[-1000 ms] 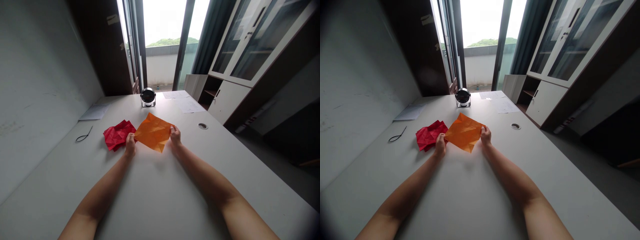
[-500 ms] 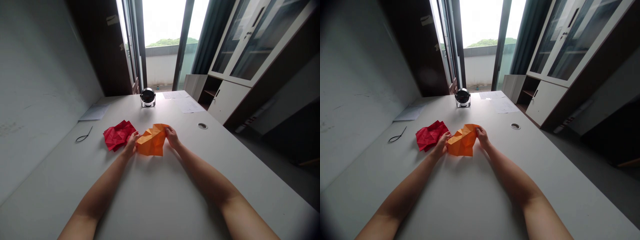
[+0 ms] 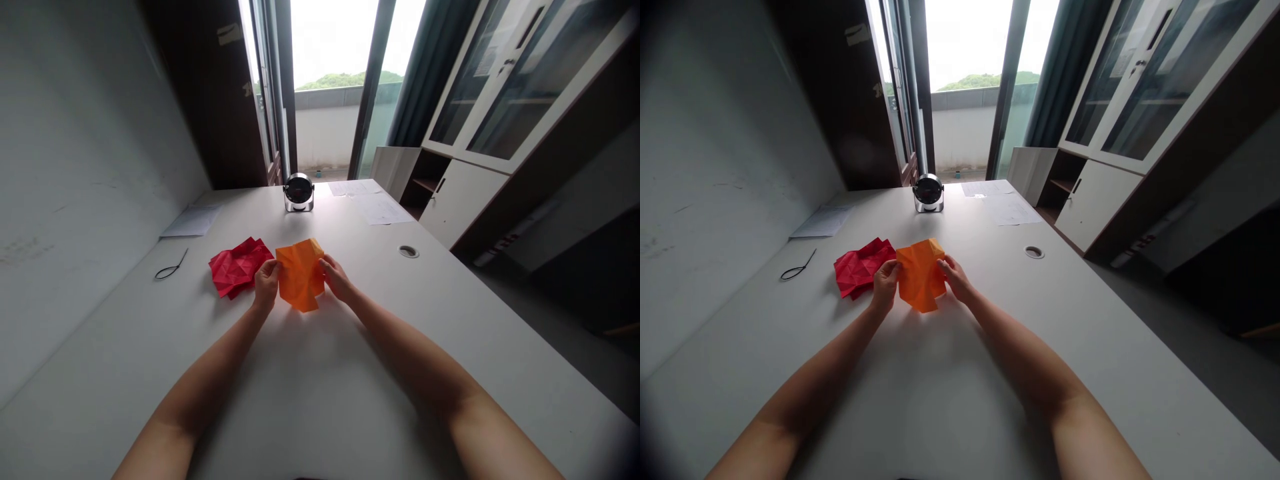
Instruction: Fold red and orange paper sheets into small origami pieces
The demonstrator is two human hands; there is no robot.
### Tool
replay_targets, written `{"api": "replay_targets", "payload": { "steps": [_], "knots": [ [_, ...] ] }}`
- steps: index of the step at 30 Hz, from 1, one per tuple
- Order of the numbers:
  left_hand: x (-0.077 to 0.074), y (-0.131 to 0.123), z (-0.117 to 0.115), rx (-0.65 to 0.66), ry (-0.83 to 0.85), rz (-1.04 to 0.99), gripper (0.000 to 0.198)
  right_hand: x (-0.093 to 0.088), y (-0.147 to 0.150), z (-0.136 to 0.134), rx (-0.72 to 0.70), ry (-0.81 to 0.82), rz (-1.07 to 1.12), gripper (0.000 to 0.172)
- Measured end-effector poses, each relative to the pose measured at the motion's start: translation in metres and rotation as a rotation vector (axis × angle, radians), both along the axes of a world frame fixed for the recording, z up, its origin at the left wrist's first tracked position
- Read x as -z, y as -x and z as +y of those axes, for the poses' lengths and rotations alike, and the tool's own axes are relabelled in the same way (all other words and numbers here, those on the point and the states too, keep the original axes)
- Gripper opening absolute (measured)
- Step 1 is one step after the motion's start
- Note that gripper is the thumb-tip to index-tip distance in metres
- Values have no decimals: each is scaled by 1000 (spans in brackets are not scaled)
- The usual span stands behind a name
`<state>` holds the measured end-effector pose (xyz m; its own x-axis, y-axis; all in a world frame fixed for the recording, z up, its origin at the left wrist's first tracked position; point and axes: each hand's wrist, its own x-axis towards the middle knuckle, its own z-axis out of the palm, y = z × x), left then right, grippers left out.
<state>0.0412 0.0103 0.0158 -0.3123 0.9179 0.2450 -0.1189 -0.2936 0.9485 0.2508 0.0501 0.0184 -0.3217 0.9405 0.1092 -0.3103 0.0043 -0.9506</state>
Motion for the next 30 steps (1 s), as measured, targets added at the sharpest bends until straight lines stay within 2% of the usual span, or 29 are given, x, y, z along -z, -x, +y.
{"api": "replay_targets", "payload": {
  "steps": [3,5,7,10,12,14,19,21,24,27,30],
  "knots": [
    [-8,-1,-4,-81,-14,39,25,-1,7,-7,-147,31,-3,55],
    [-11,-1,-4,-134,-8,46,26,0,12,-9,-173,32,9,52],
    [-13,3,-1,-191,1,46,27,3,17,-11,-118,15,30,43],
    [-14,19,3,-341,-6,72,24,8,27,-12,86,11,14,33],
    [-16,37,3,-470,-33,141,22,9,36,-11,188,-10,-45,30],
    [-18,60,3,-542,-82,211,20,7,48,-9,217,-78,-125,25],
    [-24,129,10,-685,-48,321,17,-18,102,8,227,-321,-372,23],
    [-25,155,17,-729,16,373,21,-31,125,21,238,-387,-442,27],
    [-22,188,26,-779,245,506,34,-38,151,40,234,-426,-490,46],
    [-14,205,30,-754,502,769,49,-25,158,51,196,-359,-595,51],
    [-7,202,32,-730,477,1147,53,2,145,52,178,-346,-686,37]
  ]
}}
